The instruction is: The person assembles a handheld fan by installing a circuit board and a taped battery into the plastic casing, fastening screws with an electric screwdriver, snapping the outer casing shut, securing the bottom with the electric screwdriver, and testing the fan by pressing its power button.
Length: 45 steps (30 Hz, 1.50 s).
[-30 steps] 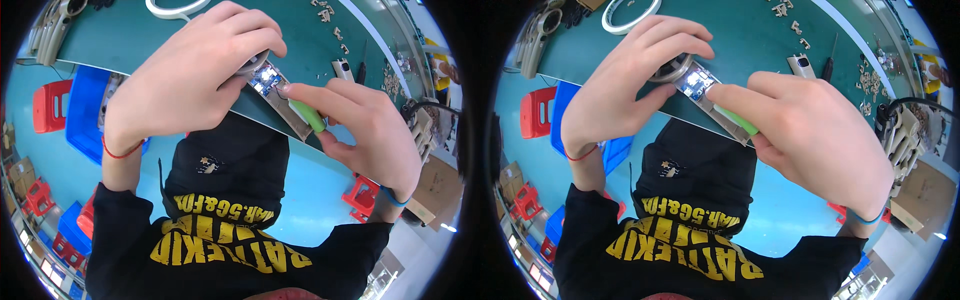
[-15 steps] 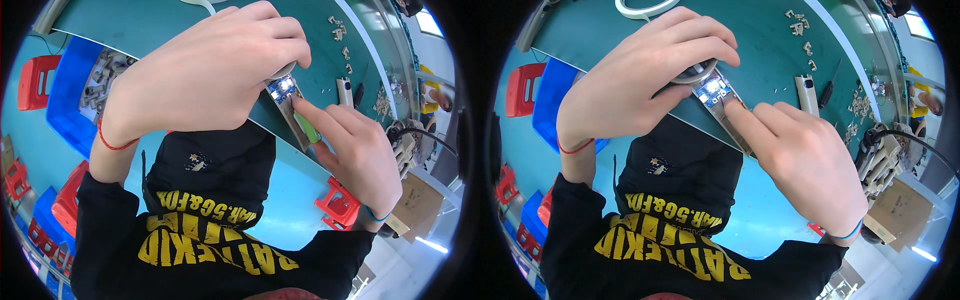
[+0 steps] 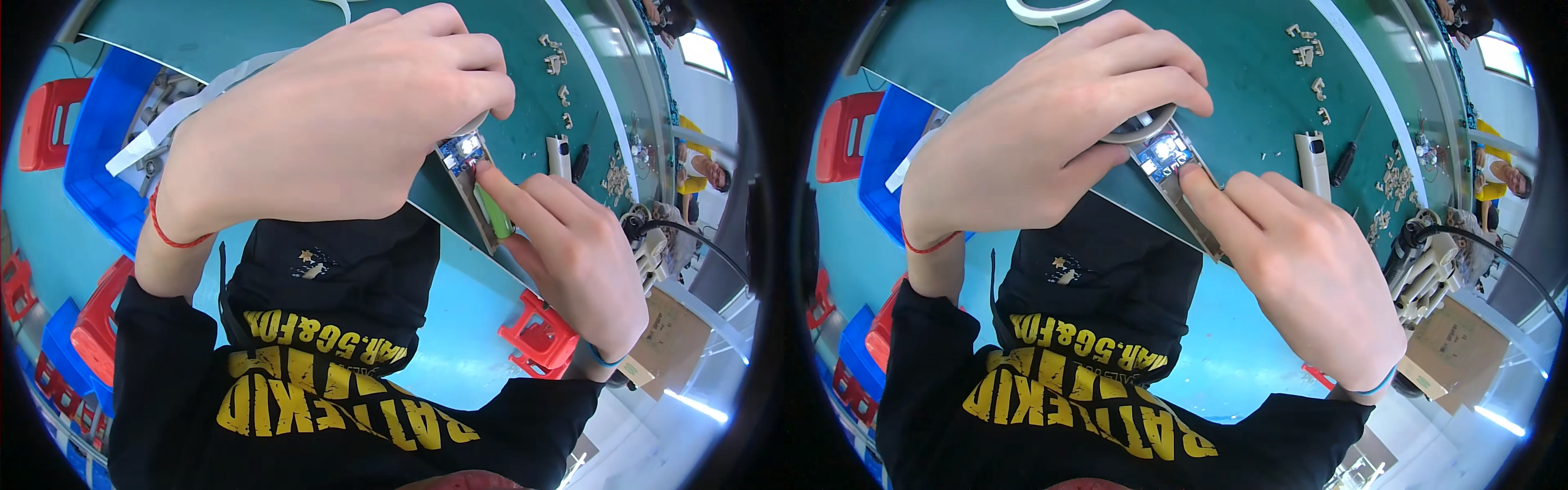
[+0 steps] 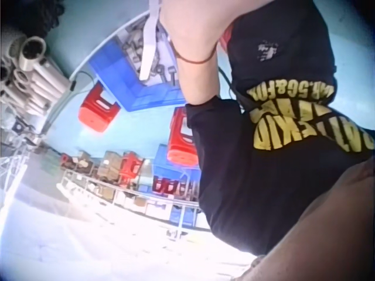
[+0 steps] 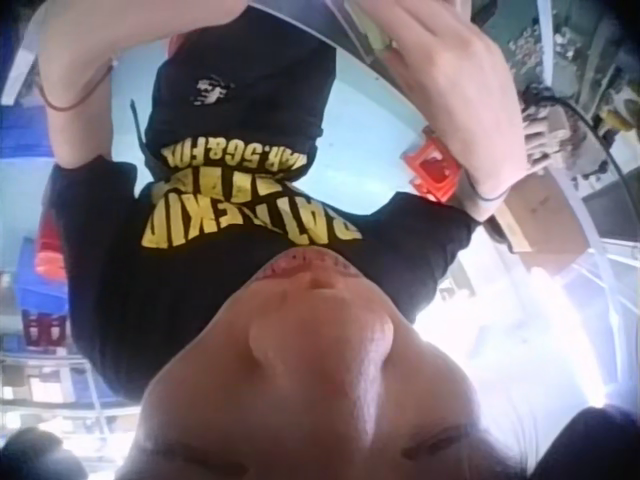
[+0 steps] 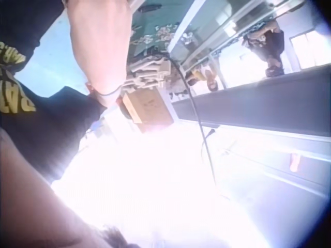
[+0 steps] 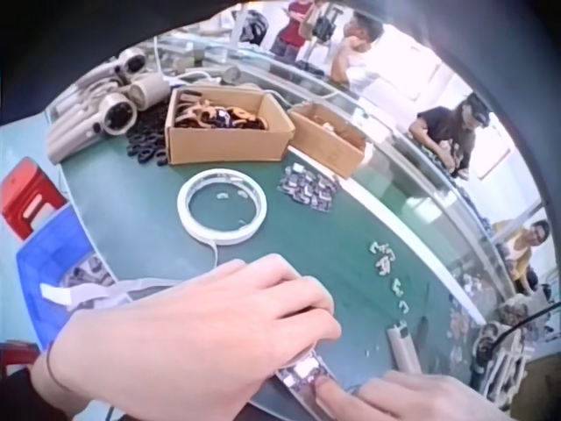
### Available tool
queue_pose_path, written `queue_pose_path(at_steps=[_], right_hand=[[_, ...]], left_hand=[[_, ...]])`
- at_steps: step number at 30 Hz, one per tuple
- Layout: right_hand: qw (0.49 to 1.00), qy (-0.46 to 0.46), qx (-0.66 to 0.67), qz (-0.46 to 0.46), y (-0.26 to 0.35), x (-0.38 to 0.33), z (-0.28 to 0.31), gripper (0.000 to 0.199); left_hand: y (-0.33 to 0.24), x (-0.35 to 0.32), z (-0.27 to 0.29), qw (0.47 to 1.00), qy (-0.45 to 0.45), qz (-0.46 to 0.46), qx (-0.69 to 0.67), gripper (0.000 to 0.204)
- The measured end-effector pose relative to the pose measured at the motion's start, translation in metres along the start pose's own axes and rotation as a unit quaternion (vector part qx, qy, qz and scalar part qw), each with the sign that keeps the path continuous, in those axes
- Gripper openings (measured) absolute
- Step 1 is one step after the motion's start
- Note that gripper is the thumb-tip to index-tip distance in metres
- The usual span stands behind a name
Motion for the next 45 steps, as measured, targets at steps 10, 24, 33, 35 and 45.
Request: queue_pose_path(at_steps=[10, 24, 33, 35, 45], right_hand=[[0.999, 0.003, 0.034, -0.027, 0.005, -0.003, -0.004, 0.066], [0.988, -0.099, 0.110, -0.040, -0.006, -0.002, -0.017, 0.032], [0.973, -0.215, 0.078, -0.035, 0.002, -0.013, -0.044, 0.041], [0.968, -0.243, 0.055, -0.029, 0.003, -0.016, -0.045, 0.042], [0.886, -0.346, 0.258, -0.170, -0.011, -0.029, -0.064, 0.040]], left_hand=[[-0.005, 0.004, -0.003, 1.000, -0.001, 0.007, 0.005, 0.046], [-0.003, -0.001, -0.005, 1.000, 0.013, 0.015, -0.005, 0.045], [-0.018, 0.004, -0.005, 0.999, 0.046, 0.000, 0.004, 0.044], [-0.019, 0.004, -0.006, 0.998, 0.054, -0.009, 0.015, 0.043], [-0.006, 0.002, -0.009, 0.997, 0.079, -0.015, 0.023, 0.042]])
Point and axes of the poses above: each hand's wrist, its own x-axis towards the middle knuckle, its own z-axis out of the back of the hand, y = z × x, the point moved 4 cm from there along x, towards the middle knuckle, and after that the axes turned 6 degrees about z, right-handed, at the moved point
